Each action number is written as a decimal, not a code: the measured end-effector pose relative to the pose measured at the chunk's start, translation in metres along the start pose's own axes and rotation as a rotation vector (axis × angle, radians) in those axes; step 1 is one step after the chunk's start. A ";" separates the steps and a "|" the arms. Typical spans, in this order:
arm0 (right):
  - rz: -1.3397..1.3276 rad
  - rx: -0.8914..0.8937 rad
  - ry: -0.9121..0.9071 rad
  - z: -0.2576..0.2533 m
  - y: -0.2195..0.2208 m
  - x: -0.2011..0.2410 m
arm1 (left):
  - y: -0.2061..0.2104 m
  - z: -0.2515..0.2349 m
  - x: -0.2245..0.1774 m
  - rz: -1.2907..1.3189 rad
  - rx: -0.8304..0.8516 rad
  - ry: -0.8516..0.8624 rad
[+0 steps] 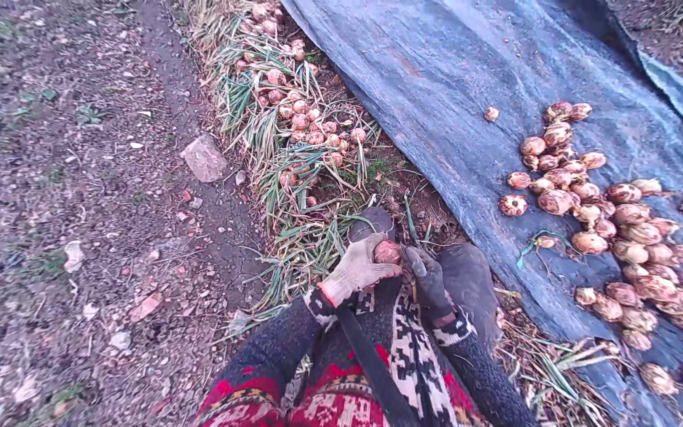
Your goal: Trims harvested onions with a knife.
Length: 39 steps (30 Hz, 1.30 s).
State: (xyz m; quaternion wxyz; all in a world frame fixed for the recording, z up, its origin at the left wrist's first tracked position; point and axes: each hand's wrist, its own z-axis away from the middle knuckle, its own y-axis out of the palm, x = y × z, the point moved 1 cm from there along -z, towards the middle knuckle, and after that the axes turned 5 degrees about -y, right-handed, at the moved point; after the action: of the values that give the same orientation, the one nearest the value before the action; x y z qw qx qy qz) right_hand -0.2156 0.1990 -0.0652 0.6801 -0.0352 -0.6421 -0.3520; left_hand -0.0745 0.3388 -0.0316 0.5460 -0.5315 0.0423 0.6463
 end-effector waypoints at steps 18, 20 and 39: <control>-0.513 -0.078 0.853 -0.030 -0.030 -0.012 | 0.042 -0.023 -0.027 -0.314 0.122 0.094; -0.524 -0.146 0.816 -0.033 -0.032 0.000 | 0.040 -0.047 -0.020 -0.148 0.100 0.100; 0.011 -0.365 0.382 -0.040 -0.081 0.022 | -0.080 -0.237 0.254 -0.220 -0.527 -1.166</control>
State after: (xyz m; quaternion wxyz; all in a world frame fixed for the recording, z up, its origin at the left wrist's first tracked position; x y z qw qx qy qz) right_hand -0.2255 0.1091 -0.0853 0.7731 -0.0935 -0.4280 -0.4586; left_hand 0.1787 0.3883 -0.2784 0.3937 -0.2105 -0.4758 0.7578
